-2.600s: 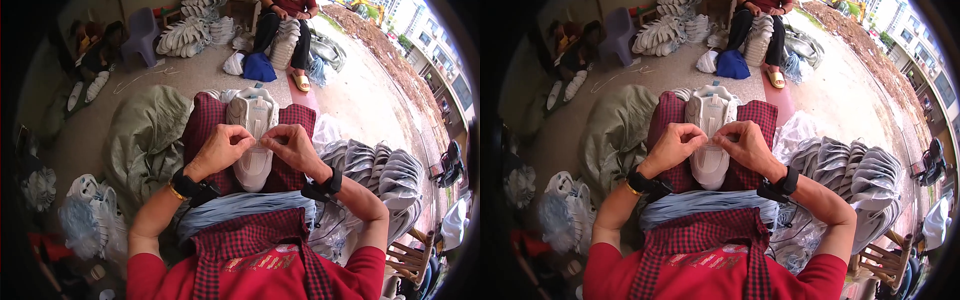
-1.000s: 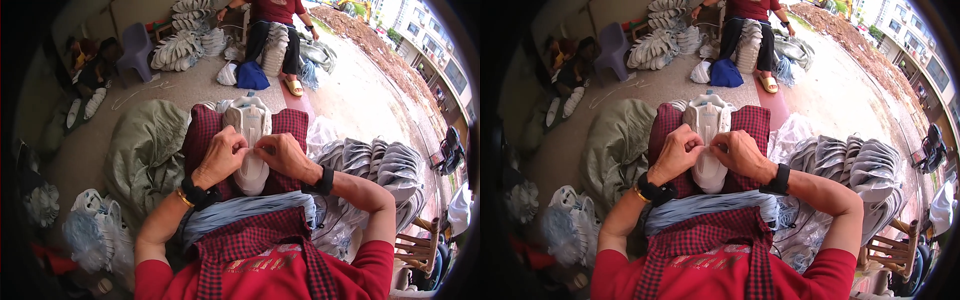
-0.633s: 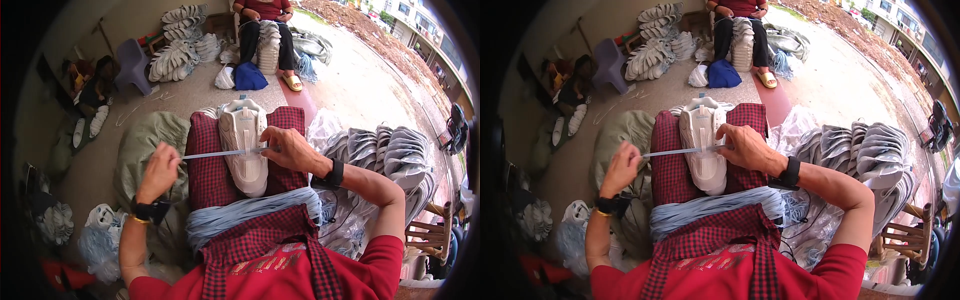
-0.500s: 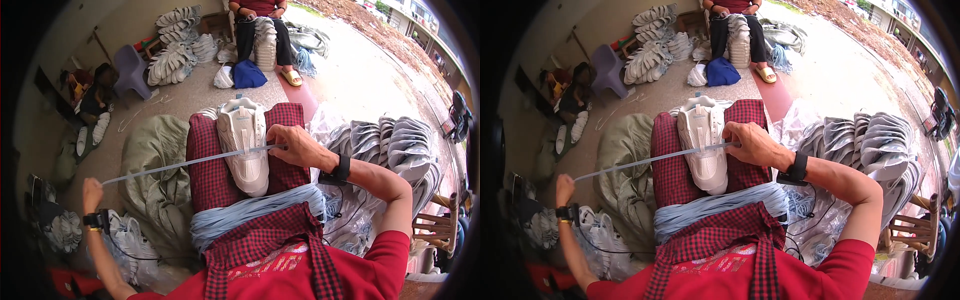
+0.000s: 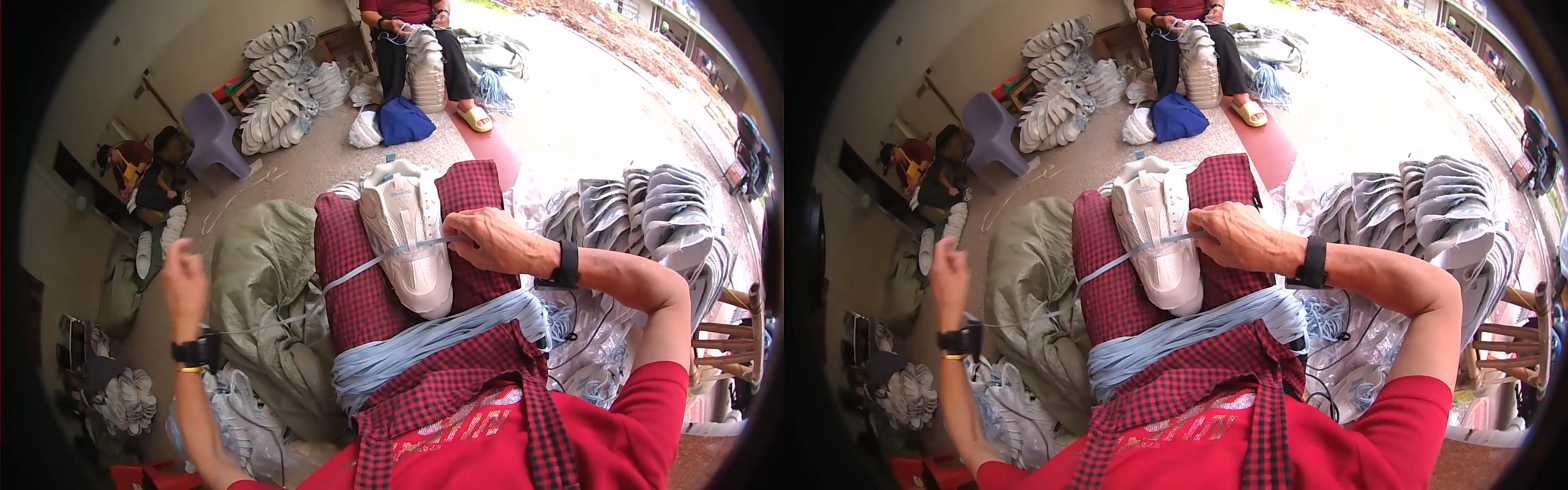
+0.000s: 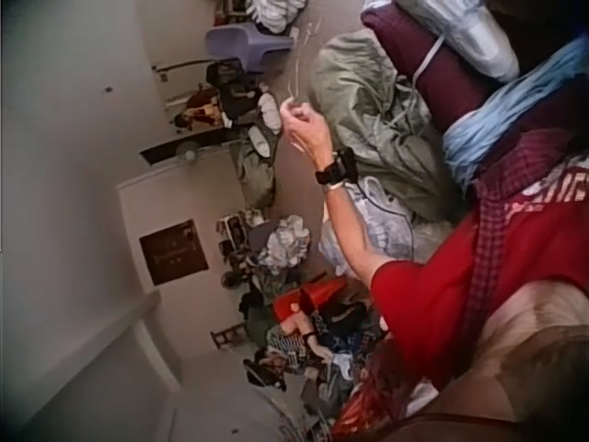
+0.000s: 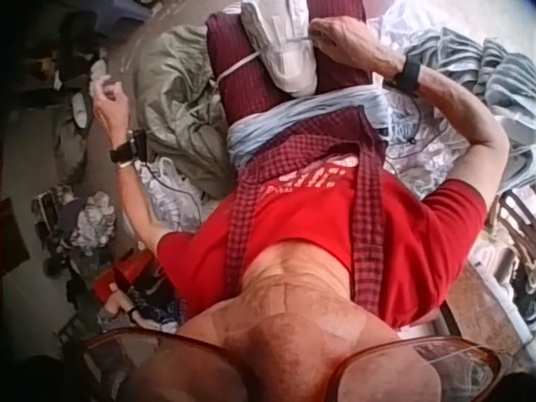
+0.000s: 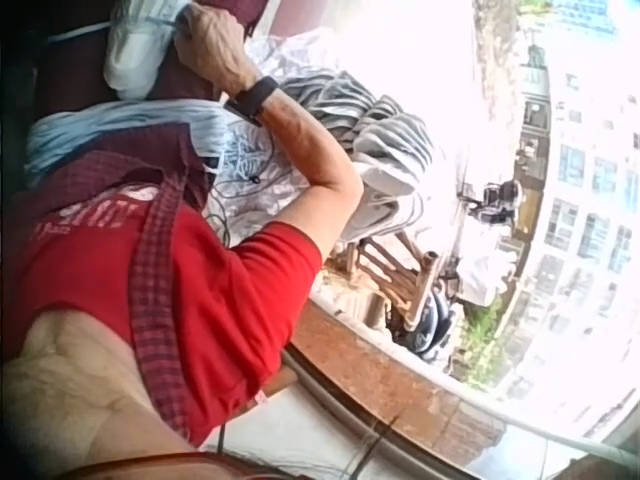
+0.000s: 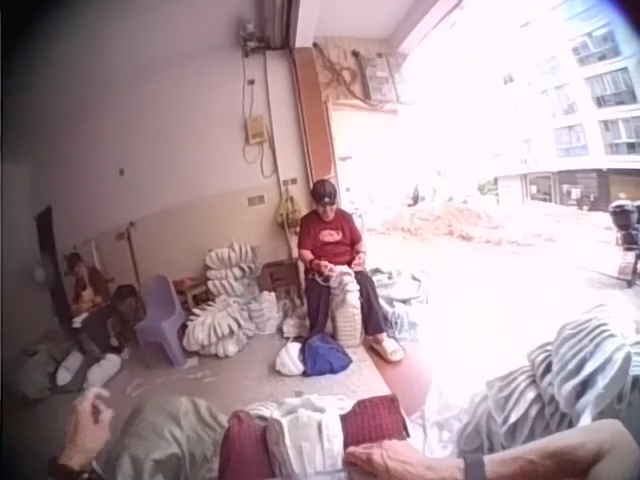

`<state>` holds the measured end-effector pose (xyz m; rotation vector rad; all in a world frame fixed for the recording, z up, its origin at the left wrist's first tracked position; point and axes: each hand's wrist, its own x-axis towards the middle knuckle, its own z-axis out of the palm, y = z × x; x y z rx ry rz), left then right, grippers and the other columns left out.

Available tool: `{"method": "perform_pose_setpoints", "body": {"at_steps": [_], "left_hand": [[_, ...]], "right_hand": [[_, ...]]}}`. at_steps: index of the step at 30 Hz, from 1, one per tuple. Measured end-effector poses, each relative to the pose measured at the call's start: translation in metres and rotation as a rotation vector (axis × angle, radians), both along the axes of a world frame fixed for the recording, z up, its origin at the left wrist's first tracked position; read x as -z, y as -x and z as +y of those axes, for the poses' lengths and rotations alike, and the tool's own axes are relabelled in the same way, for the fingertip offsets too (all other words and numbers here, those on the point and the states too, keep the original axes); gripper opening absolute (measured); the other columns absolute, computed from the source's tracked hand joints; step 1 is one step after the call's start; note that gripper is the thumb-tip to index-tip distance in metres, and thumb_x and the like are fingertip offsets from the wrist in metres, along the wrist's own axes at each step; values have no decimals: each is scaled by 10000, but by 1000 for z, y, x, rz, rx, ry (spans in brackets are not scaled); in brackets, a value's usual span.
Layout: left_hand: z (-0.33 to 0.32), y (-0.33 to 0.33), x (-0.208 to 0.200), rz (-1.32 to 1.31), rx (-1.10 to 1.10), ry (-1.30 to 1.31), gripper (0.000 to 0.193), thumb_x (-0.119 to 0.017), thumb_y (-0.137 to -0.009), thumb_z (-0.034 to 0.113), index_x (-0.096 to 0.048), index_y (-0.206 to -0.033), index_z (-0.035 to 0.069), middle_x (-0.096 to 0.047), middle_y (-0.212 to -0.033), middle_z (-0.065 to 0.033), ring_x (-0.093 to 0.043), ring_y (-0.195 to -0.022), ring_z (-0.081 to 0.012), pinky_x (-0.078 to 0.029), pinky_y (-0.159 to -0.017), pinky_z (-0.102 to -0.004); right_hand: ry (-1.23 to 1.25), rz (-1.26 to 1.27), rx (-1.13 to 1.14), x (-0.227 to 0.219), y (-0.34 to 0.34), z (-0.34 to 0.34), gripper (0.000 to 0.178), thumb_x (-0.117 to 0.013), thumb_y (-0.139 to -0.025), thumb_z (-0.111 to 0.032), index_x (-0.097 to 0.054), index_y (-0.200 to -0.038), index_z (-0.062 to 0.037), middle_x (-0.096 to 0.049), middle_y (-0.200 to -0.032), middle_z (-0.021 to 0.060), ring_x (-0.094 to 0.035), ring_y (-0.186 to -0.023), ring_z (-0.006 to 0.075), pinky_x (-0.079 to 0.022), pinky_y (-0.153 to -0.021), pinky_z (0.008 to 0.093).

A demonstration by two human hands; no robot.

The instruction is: Insert and thread laces through the eyelets of a sneaker.

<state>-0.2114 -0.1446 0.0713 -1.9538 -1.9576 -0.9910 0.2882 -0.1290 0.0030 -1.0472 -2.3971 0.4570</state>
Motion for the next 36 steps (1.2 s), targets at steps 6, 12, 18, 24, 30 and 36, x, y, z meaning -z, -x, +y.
{"method": "perform_pose_setpoints", "body": {"at_steps": [6,12,18,24,30,36], "left_hand": [[-22,-220,53,-237,698,258,398,-707,-752,-32,-529,-1103,28,-536,-981,-117,-616,-884,-243,-536,-781,-342],[-11,-200,67,232,721,119,176,-672,-867,23,-582,-1016,49,-564,-842,-117,-622,-739,-316,-515,-640,-397],[-28,-147,39,195,613,-8,71,-680,-899,69,-679,-970,63,-636,-822,-116,-653,-725,-321,-509,-615,-402],[-72,-47,24,159,342,-5,113,-633,-919,3,-678,-1021,23,-628,-847,-158,-633,-743,-354,-493,-651,-401],[-138,90,-13,224,-43,-151,157,-553,-993,21,-671,-1091,-17,-657,-926,-155,-650,-823,-256,-504,-739,-339],[-213,225,-44,340,-334,-242,230,-512,-1035,69,-657,-1164,-55,-704,-1079,-151,-670,-1004,-291,-512,-901,-353]], "right_hand": [[-62,-11,-86,0,14,0,142,-627,-895,-96,-604,-988,8,-659,-857,167,-664,-804,371,-528,-686,447],[-139,-137,-82,-2,10,0,119,-595,-915,-129,-595,-930,-10,-671,-825,160,-674,-704,367,-519,-589,481],[-289,-322,-168,-67,-31,-1,125,-596,-934,-115,-577,-903,5,-634,-682,163,-645,-583,337,-479,-508,449],[-301,-362,-50,-77,-121,-33,102,-608,-948,-122,-598,-920,-25,-620,-757,127,-603,-588,324,-460,-548,429],[-485,-404,495,-116,-263,-87,119,-553,-930,46,-640,-1009,39,-683,-931,182,-687,-759,317,-561,-656,396],[-810,-664,704,-158,-432,-144,218,-546,-981,-34,-633,-1164,46,-678,-1152,231,-662,-1058,388,-526,-919,424]]}}
